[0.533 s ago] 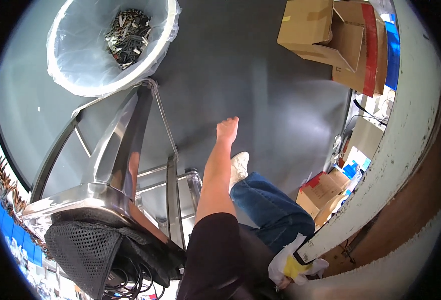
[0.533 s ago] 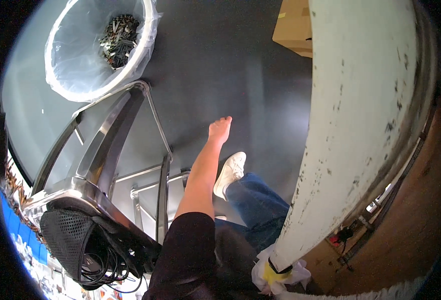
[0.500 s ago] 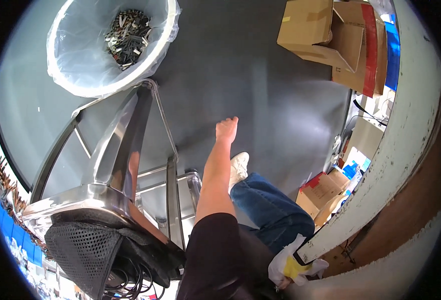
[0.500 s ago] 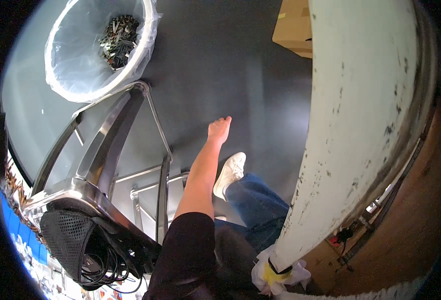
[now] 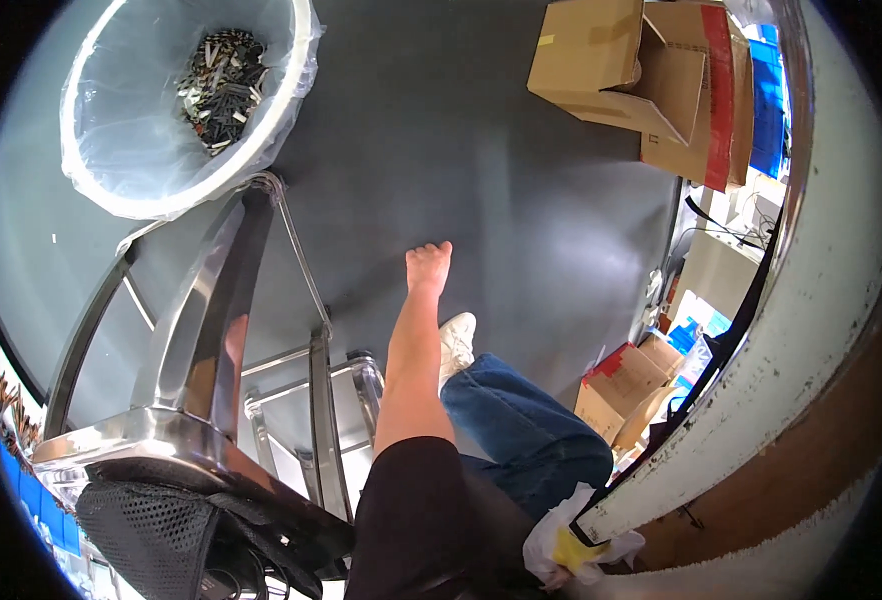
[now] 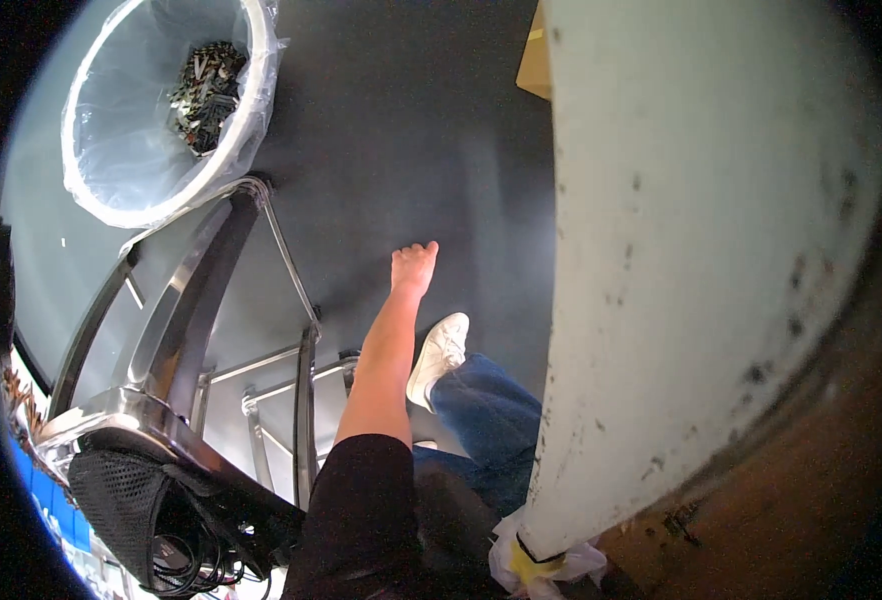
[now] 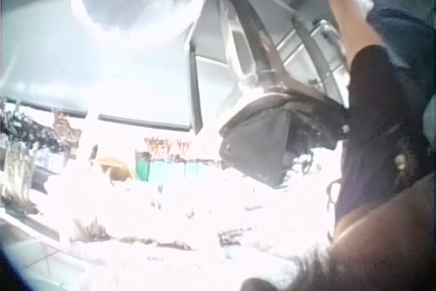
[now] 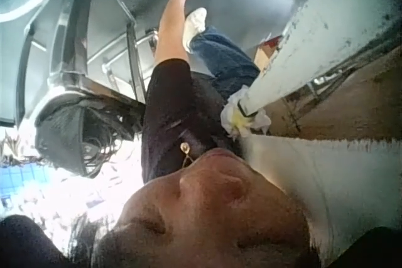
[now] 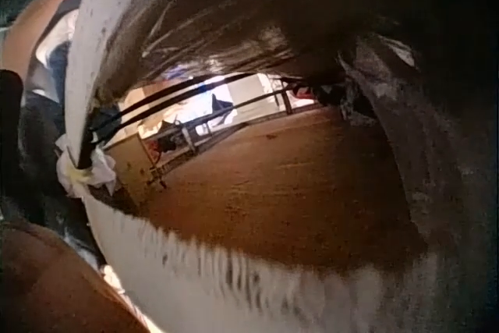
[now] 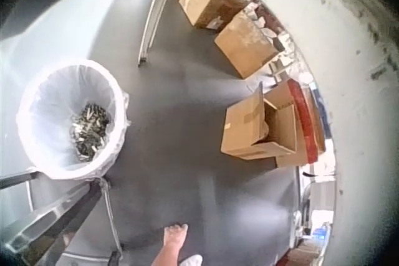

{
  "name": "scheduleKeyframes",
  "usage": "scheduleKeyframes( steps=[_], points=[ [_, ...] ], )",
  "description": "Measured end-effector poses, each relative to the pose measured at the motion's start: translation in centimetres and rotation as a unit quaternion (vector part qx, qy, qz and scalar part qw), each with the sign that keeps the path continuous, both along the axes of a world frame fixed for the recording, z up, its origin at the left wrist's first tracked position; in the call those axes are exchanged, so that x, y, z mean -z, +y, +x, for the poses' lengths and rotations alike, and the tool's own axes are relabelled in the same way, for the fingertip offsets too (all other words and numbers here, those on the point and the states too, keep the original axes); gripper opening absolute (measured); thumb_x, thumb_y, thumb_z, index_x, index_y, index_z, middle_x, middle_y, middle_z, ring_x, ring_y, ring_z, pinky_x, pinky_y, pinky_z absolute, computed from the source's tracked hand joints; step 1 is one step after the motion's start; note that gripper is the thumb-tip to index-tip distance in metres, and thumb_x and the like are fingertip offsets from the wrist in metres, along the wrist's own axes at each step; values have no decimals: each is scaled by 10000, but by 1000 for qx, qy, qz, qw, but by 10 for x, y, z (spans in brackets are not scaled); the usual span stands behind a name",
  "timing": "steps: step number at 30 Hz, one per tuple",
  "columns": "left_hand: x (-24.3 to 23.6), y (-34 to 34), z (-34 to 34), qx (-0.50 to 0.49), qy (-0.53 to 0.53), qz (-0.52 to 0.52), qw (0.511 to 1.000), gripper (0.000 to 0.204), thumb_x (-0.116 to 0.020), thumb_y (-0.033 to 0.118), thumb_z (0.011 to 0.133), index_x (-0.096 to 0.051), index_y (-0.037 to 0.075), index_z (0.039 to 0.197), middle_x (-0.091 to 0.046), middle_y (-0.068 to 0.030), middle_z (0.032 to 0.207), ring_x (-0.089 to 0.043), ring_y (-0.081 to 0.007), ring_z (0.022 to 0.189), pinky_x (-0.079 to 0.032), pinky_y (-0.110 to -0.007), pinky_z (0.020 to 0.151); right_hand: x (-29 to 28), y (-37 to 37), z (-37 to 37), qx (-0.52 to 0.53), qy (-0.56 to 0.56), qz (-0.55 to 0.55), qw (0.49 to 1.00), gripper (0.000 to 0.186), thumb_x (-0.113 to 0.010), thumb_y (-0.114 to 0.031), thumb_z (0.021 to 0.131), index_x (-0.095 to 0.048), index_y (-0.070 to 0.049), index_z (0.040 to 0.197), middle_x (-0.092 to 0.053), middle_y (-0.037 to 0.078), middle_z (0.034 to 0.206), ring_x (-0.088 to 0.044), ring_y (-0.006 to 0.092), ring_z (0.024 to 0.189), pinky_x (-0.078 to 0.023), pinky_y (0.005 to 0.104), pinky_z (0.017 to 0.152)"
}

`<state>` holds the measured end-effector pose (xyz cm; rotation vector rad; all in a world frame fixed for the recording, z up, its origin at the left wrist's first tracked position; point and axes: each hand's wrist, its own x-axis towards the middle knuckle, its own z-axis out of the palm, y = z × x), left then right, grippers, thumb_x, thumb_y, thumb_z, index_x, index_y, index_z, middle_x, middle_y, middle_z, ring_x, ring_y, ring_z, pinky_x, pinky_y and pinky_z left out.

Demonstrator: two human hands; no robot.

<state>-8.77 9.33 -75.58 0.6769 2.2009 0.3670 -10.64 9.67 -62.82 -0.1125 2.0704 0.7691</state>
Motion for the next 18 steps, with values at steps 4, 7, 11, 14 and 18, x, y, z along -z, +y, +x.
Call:
scheduleKeyframes(
  steps=[4, 7, 11, 14, 18],
  points=[
    [-3, 4, 1, 14, 22, 1, 1000, 106, -532, 181, 961, -601, 166, 1040, -696, -56, 927, -716, -254, 915, -544, -420, 770, 7, 4, 9, 32, -1, -12, 999, 348, -501, -199, 929, -568, -46, 1234, -522, 154, 1295, -437, 332, 1255, -277, 486, 1058],
    [-3, 5, 1, 16, 23, 2, 1000, 117, -539, 172, 953, -619, 161, 1038, -703, -55, 933, -717, -247, 912, -538, -422, 786, 17, 5, 10, 58, 5, -19, 998, 370, -488, -214, 941, -566, -42, 1259, -517, 158, 1326, -424, 338, 1286, -260, 495, 1082],
    [-1, 1, 3, -12, 10, 20, 1000, 123, -541, 158, 943, -643, 146, 1011, -714, -54, 949, -719, -239, 914, -530, -428, 799, 30, 4, 15, 90, 13, -34, 995, 401, -471, -234, 957, -563, -36, 1292, -511, 163, 1367, -406, 345, 1327, -236, 507, 1114],
    [-6, 2, 7, -5, 10, -4, 1000, 127, -535, 153, 940, -649, 137, 994, -716, -54, 945, -719, -237, 914, -528, -430, 805, 38, 8, 18, 113, 20, -41, 993, 424, -458, -249, 969, -561, -31, 1317, -506, 167, 1398, -393, 350, 1357, -219, 516, 1137],
    [-4, -10, 15, -5, 12, -5, 1000, 135, -529, 152, 940, -655, 131, 986, -716, -58, 940, -721, -235, 903, -530, -426, 802, 52, -1, 27, 145, 24, -64, 987, 455, -440, -269, 985, -558, -25, 1351, -500, 171, 1439, -376, 358, 1398, -195, 528, 1169]
  ],
)
